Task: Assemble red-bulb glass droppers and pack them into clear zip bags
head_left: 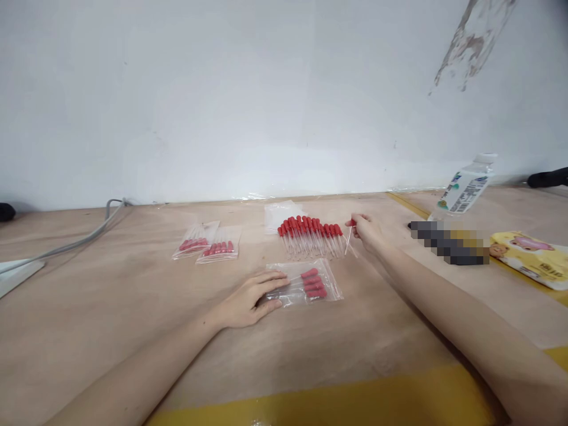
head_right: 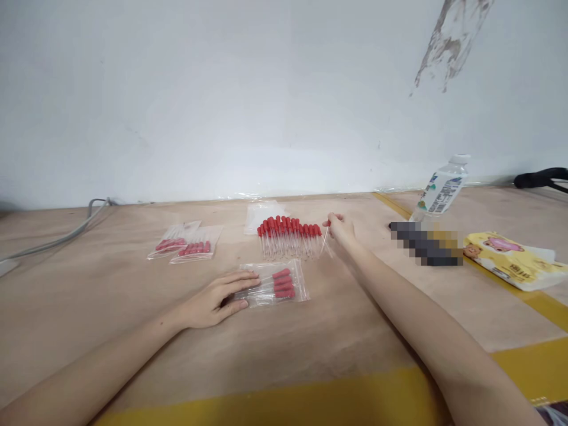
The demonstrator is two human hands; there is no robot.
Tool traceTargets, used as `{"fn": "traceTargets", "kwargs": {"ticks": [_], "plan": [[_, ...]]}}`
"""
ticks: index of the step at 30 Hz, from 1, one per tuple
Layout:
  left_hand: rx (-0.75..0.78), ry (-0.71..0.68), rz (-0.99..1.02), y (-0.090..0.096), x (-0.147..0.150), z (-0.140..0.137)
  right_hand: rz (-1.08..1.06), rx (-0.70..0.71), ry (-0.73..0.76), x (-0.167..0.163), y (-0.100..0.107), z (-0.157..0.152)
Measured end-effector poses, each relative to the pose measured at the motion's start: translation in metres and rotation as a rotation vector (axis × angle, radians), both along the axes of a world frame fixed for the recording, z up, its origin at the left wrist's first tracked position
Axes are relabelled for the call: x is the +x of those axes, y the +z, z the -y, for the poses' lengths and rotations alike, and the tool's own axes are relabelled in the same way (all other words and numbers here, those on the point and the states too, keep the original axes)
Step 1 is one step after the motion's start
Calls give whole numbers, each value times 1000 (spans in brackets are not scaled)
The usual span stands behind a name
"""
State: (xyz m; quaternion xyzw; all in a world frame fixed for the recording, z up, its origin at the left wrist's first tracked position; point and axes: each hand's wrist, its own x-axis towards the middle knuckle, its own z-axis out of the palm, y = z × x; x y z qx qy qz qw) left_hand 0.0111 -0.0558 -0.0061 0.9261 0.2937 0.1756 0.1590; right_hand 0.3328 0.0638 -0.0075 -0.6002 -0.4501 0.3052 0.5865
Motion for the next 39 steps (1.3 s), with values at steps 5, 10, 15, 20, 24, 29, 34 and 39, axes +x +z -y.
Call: {"fn": "traceTargets", "kwargs": {"ticks": [5,10,15,20,24,29,34,39], "plan": [[8,0,3,-2,-1,-1,-141,111,67,-6,-1,41],[11,1,6,-2,-1,-1,-287,123,175,-19,-17,73],[7,4,4,-2,-1,-1,-381,119,288,-32,-24,81],[9,-5,2,-1,-1,-1,-365,131,365,-33,-25,87],[4,-7,2,-1,-1,-1,-445,44,412,-29,-24,92],[-24,22,-22,-1,-1,-1,-271,-210,634,-23,-19,95],[-20,20,-23,-1,-1,0,-35,-258,718,-24,-17,93],[-15,12,-2,0,0,0,187,-104,630,-34,-25,88]]}}
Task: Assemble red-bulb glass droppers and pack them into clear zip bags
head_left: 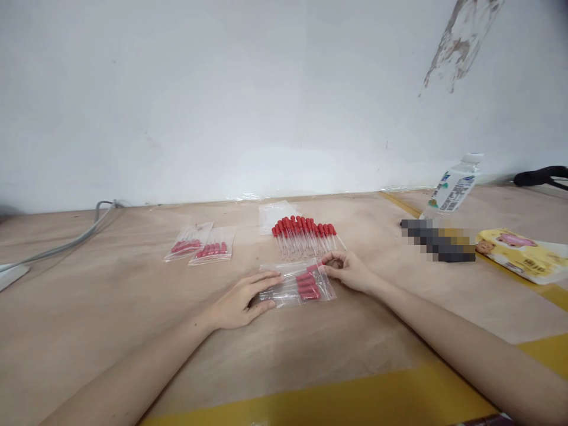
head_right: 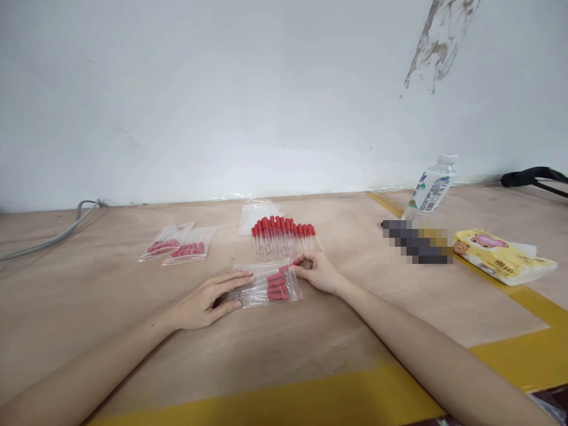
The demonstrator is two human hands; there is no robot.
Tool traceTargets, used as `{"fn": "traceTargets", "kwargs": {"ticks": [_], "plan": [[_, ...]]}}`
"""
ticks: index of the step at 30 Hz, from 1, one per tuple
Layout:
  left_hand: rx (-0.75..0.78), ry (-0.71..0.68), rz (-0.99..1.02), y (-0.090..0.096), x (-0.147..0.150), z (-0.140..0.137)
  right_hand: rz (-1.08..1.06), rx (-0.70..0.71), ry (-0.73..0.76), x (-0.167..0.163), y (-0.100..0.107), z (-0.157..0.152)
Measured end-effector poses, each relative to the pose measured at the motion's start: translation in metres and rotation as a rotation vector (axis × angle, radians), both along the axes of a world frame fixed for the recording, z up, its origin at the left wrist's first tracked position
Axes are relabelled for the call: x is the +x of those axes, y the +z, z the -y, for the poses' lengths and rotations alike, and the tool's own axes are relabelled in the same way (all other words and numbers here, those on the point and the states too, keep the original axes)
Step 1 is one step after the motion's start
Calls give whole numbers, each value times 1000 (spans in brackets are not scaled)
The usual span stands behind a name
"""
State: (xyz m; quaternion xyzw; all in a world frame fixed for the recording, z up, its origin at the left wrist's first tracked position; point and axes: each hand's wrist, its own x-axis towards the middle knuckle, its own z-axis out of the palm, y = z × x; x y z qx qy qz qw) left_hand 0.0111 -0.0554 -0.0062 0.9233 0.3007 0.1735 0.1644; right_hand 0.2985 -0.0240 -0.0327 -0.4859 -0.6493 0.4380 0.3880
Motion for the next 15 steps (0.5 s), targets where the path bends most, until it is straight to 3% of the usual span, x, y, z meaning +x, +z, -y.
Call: {"fn": "traceTargets", "kwargs": {"ticks": [3,8,15], "plan": [[2,-3,8,1,0,0,56,151,12,-6,-3,-1],[4,-1,-15,1,0,0,2,152,132,-9,0,0],[5,9,-15,2,2,1,16,97,-128,-14,0,0]]}}
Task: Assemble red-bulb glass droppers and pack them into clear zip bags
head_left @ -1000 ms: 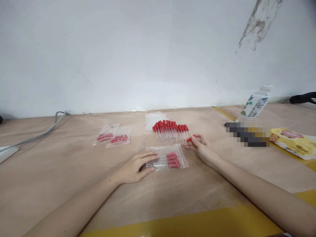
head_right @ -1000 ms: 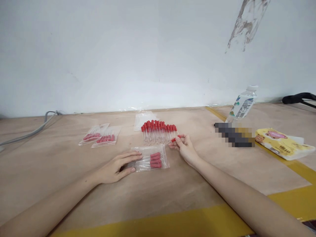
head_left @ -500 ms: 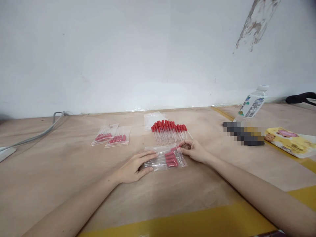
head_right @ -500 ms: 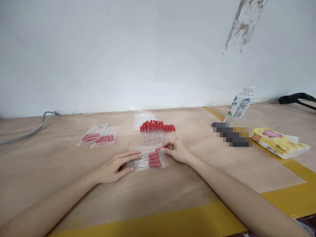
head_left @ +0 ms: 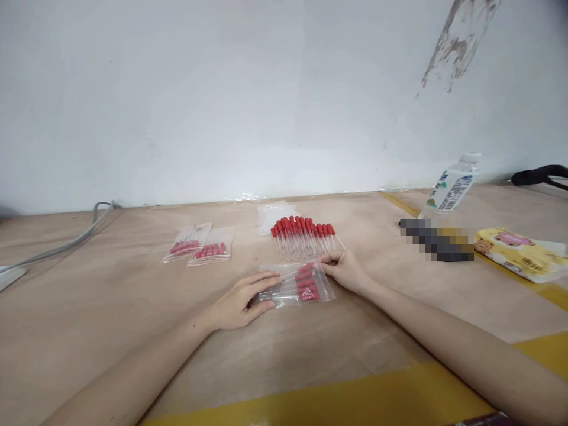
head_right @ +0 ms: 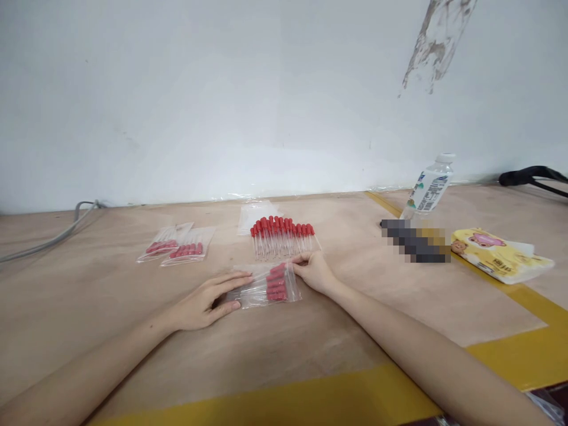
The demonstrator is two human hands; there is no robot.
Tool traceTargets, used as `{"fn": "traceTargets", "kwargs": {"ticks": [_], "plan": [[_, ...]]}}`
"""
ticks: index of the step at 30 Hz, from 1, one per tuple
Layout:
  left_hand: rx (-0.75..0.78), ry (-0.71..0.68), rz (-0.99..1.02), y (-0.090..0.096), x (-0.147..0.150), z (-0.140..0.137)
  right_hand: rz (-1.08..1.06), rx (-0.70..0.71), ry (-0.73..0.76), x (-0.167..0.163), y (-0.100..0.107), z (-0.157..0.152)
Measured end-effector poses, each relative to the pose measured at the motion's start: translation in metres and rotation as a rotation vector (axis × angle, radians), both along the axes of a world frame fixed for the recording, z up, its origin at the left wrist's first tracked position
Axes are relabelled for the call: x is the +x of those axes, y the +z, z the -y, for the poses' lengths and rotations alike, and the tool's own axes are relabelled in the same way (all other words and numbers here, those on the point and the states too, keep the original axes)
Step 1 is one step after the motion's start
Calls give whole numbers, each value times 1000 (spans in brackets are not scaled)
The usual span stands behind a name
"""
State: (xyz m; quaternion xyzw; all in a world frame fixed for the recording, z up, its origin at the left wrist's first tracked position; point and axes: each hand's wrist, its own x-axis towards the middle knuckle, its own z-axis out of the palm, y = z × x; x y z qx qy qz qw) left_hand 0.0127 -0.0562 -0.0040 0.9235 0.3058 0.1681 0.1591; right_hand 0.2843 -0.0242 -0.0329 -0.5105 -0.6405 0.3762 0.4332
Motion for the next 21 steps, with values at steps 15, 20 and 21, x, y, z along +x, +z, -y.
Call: {"fn": "traceTargets", "kwargs": {"ticks": [15,20,21], "plan": [[-39,-59,16,1,-5,-3,389,318,182,22,9,6],[19,-94,-59,11,-20,-10,461,521,351,20,23,17],[44,-80,-80,13,-25,-13,467,544,383,17,24,19]]}}
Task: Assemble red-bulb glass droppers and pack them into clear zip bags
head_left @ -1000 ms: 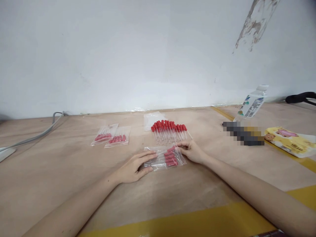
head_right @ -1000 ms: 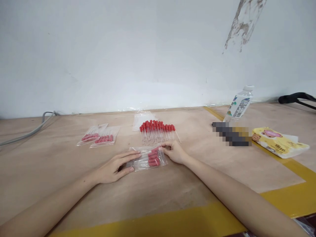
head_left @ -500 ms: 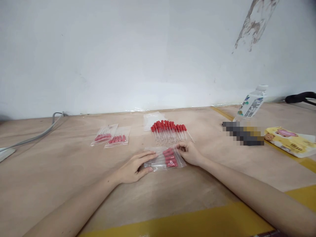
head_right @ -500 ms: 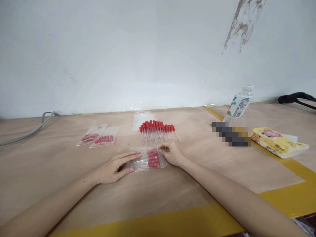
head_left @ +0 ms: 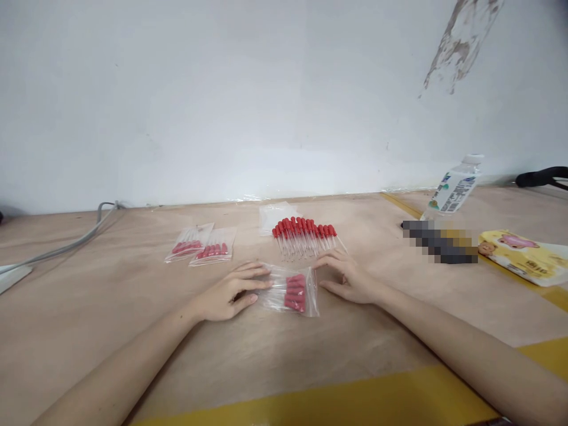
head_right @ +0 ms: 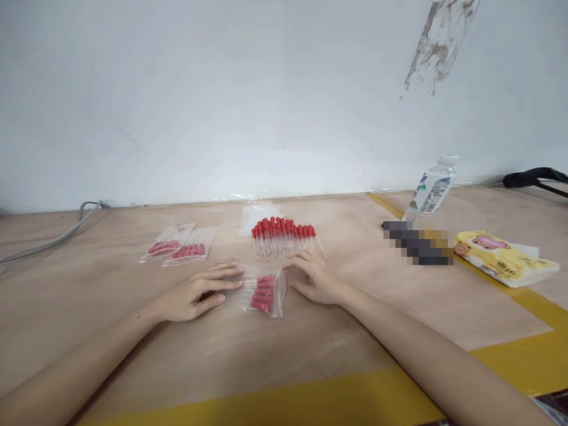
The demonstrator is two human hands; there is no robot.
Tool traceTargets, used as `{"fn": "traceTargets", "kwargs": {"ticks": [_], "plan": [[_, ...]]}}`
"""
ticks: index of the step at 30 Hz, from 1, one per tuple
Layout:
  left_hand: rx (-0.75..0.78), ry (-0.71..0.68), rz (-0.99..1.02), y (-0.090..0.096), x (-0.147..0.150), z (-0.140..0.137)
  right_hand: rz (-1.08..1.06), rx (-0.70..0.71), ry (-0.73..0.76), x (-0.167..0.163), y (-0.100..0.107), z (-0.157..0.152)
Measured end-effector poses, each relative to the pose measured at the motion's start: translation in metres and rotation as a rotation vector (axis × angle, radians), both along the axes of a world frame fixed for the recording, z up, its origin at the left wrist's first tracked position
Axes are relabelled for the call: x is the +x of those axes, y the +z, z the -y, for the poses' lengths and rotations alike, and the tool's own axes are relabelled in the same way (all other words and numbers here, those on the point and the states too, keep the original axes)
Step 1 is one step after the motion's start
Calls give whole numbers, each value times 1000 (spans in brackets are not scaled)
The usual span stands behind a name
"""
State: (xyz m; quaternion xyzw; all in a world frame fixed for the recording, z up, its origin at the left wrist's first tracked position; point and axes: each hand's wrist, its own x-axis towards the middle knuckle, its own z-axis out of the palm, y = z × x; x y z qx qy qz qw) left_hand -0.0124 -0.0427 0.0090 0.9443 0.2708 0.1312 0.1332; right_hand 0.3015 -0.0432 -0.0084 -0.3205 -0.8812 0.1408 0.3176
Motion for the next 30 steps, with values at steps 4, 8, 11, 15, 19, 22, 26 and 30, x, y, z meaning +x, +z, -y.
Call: {"fn": "traceTargets", "kwargs": {"ticks": [4,8,11,15,19,22,26,30], "plan": [[171,117,-87,0,-22,-17,114,-12,129,-11,0,7],[423,417,-15,-5,-30,-29,141,-58,204,-18,-2,13],[444,522,70,-3,-17,-19,111,-73,208,-18,-5,12],[269,365,-97,0,8,7,38,-77,169,-15,-8,8],[199,268,-202,-7,16,13,-1,-72,168,-15,-8,8],[218,207,-227,-11,18,1,0,-65,175,-16,-6,8],[279,101,-262,-11,21,-23,3,-60,177,-16,-5,8],[323,177,-282,-11,13,-47,-5,-48,168,-16,-6,9]]}}
